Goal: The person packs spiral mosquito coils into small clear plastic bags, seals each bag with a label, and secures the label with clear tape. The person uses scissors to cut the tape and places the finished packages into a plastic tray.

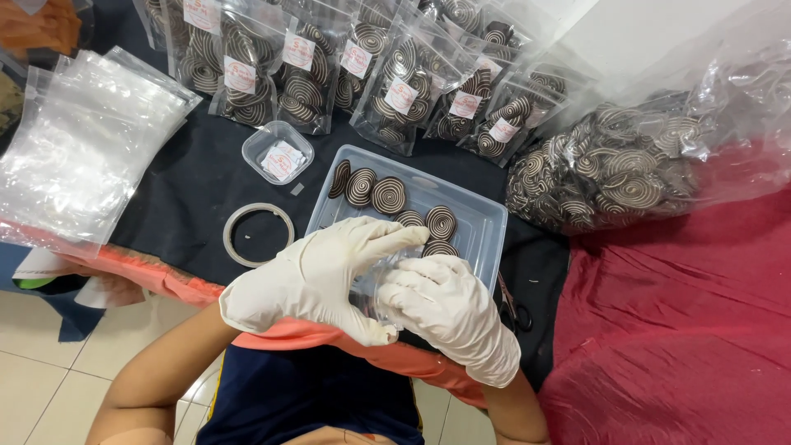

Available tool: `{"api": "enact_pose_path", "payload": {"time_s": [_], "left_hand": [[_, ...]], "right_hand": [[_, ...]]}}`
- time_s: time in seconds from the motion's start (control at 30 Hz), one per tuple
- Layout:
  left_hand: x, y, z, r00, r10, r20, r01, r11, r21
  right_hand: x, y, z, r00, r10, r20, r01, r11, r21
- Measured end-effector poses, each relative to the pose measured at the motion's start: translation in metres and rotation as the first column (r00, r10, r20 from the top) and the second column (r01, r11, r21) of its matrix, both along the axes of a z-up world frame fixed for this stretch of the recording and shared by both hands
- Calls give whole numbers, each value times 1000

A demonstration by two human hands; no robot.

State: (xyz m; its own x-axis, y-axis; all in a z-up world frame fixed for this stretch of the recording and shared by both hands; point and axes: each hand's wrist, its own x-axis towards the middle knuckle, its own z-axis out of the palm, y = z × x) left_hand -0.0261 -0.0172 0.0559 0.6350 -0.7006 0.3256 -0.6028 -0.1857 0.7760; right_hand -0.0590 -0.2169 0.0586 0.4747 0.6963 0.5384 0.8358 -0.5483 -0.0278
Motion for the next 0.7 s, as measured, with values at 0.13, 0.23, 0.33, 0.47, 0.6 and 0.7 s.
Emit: {"api": "enact_pose_path", "payload": {"time_s": [0.13,0.23,0.33,0.47,0.6,0.7], "left_hand": [[9,-3,-15,998,-1,56,0,1000,10],[16,-5,-15,999,-49,12,49,999,-5],[29,1,-6,998,-51,-28,51,998,28],[37,-3,1,996,-73,42,66,986,153],[46,0,5,928,-85,364,-58,929,366],[48,7,-3,978,-172,117,143,965,220]], "right_hand": [[9,3,0,987,77,-139,-92,991,-103],[16,9,7,959,68,-275,-73,997,-9],[21,17,12,824,-24,-566,102,989,107],[27,21,18,357,-42,-933,459,878,137],[31,0,15,332,-205,-921,488,873,-18],[32,-28,5,984,58,-166,-102,959,-266]]}}
